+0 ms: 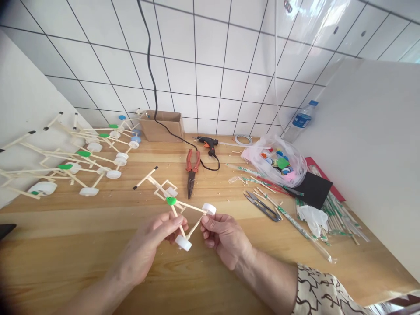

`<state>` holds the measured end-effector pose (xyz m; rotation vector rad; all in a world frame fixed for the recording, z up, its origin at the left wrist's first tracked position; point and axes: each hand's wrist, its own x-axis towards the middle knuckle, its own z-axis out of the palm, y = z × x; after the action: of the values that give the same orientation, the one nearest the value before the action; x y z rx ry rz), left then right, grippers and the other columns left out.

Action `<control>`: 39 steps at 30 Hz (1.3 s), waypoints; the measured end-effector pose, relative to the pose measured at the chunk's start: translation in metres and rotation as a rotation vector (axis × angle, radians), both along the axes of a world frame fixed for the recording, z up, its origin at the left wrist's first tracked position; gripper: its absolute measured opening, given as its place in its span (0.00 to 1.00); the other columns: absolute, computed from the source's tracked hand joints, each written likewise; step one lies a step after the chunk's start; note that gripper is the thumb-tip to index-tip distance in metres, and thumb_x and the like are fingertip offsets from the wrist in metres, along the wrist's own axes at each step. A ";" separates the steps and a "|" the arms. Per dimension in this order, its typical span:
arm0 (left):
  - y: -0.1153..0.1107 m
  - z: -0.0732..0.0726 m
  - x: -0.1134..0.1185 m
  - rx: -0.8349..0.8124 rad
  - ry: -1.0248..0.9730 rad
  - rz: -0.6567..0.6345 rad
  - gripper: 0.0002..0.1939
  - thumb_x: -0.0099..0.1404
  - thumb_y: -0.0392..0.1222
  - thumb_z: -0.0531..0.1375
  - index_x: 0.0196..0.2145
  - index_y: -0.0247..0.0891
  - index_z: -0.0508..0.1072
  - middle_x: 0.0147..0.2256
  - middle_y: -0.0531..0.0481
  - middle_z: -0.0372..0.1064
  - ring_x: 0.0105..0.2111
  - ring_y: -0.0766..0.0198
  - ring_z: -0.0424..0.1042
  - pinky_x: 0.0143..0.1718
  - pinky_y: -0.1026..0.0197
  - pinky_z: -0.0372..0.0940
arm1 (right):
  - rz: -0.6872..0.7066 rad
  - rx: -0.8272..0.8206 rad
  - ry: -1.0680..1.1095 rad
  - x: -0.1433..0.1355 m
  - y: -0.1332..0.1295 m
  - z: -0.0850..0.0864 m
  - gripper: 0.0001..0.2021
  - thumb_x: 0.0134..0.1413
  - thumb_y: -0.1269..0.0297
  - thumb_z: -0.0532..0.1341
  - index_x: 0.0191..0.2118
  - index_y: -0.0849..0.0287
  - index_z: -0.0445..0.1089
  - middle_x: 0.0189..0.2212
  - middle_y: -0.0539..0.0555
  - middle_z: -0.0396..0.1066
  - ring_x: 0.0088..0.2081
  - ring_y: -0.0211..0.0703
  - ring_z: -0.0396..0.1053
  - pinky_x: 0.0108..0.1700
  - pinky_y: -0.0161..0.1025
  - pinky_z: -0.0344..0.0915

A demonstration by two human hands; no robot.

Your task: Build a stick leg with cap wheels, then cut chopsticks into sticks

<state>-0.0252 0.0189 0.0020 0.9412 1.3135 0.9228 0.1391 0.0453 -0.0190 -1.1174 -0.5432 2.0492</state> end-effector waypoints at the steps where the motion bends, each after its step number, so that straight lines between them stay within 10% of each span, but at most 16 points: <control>1: 0.000 0.001 0.001 -0.011 0.000 -0.009 0.19 0.53 0.57 0.59 0.21 0.36 0.68 0.19 0.54 0.63 0.24 0.66 0.61 0.28 0.64 0.56 | 0.003 0.004 0.000 0.000 0.000 0.000 0.13 0.34 0.65 0.72 0.22 0.67 0.69 0.17 0.49 0.65 0.18 0.27 0.58 0.18 0.26 0.46; 39: -0.005 0.001 0.009 -0.099 -0.049 -0.004 0.12 0.49 0.46 0.62 0.17 0.36 0.66 0.17 0.56 0.60 0.22 0.67 0.57 0.25 0.65 0.52 | 0.086 0.026 -0.130 -0.005 -0.010 0.005 0.14 0.32 0.61 0.71 0.20 0.65 0.69 0.14 0.48 0.65 0.16 0.28 0.58 0.19 0.29 0.45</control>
<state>-0.0160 0.0141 0.0028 0.8395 1.3036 0.8640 0.1336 0.0356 -0.0136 -1.2367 -0.6915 2.0461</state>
